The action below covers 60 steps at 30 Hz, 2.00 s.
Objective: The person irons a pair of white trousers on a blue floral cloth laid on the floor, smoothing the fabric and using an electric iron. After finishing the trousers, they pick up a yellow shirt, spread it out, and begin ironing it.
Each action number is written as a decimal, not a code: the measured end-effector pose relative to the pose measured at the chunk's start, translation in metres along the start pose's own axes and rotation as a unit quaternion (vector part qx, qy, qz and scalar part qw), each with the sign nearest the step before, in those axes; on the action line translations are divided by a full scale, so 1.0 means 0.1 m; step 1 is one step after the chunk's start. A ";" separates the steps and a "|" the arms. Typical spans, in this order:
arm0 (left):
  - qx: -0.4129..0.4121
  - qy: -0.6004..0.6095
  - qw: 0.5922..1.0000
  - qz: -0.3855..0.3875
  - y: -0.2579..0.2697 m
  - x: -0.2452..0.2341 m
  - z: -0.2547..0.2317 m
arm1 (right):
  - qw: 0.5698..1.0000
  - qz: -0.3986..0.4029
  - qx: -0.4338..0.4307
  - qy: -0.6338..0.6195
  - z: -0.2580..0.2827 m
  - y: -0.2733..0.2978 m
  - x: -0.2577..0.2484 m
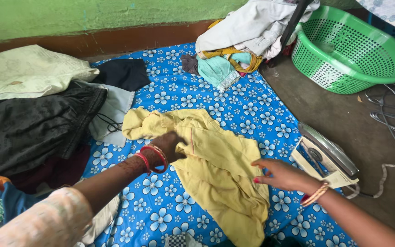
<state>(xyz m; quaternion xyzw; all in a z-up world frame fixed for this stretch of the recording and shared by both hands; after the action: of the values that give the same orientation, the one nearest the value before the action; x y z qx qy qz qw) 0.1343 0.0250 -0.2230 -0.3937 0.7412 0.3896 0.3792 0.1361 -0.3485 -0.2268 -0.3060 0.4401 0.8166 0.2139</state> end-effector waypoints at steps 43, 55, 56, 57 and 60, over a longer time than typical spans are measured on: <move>-0.001 -0.064 0.998 0.018 0.22 0.64 1.24 | 0.959 0.072 0.105 -0.252 -0.93 0.20 0.48; 0.277 -0.231 0.933 0.017 -0.36 1.80 -0.21 | 0.998 0.057 0.019 0.008 0.19 0.31 0.68; 0.260 -0.277 0.924 0.037 -0.30 1.79 -0.20 | 1.000 -0.003 0.009 0.014 0.14 0.34 0.63; 0.243 -0.324 0.913 0.056 -0.24 1.77 -0.21 | 0.998 -0.063 -0.002 0.019 0.12 0.35 0.61; 0.318 -0.285 0.904 0.025 -0.06 1.65 -0.43 | 0.973 -0.090 -0.177 -0.116 0.24 0.33 0.69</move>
<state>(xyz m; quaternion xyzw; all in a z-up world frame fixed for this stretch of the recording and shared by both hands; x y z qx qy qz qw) 0.0620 -0.0623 -0.3501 -0.1055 0.6960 0.2382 0.6691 0.0580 -0.3397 -0.2446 -0.2809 0.2314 0.8888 0.2785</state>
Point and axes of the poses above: each hand's wrist, its own y-axis away from the middle knuckle, its own x-axis out of the palm, z = x × y, the point moved 3 cm from there along -y, towards the middle knuckle, and after that the axes turned 6 degrees about z, right-handed, at the moved point
